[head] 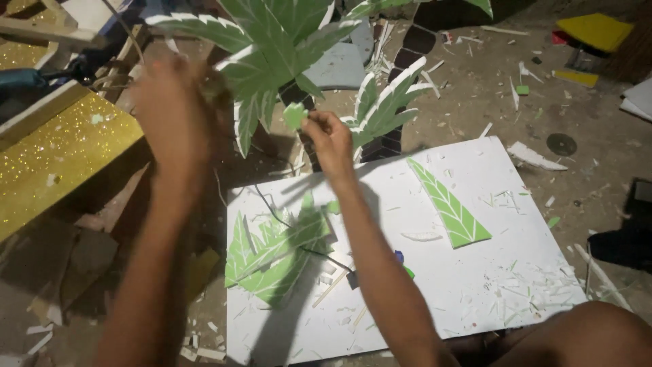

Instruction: Assembling a decorative foam palm tree by applying hot glue to foam leaves and attaching them to a central trunk.

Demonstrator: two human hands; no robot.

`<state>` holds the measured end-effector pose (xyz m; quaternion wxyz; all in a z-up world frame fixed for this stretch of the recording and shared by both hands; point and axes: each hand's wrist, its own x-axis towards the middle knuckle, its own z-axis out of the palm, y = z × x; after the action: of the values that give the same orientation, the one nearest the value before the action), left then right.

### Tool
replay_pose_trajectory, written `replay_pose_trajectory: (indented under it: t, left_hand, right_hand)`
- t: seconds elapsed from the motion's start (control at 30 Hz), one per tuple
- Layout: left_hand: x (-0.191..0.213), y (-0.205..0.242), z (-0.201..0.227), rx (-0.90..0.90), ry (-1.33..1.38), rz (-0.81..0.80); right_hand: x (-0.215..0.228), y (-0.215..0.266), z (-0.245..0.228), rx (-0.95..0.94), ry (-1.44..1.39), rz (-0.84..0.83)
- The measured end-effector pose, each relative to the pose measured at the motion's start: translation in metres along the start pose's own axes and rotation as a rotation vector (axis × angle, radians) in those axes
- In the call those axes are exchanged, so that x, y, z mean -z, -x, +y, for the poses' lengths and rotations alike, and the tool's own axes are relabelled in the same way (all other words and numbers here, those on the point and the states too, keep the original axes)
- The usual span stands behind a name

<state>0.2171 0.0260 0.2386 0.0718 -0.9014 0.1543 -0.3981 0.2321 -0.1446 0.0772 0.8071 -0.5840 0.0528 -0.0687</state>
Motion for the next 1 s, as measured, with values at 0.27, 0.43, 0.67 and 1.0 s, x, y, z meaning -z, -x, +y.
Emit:
replay_pose_trajectory:
  t: [0.27,0.43,0.67,1.0]
  left_hand:
    - [-0.007,0.035,0.042,0.196,0.605,-0.497]
    - [-0.002,0.040,0.048,0.378,0.721,-0.564]
    - [-0.034,0.054,0.060,0.725,1.056,-0.378]
    - [-0.048,0.048,0.074,0.858,0.951,-0.460]
  right_hand:
    - [0.038,0.005,-0.070,0.491,0.722,-0.299]
    - [0.044,0.003,-0.069,0.373,0.587,-0.373]
    - [0.014,0.035,-0.012,-0.012,-0.259,0.134]
    - [-0.023,0.029,0.020,-0.152,-0.564,0.059]
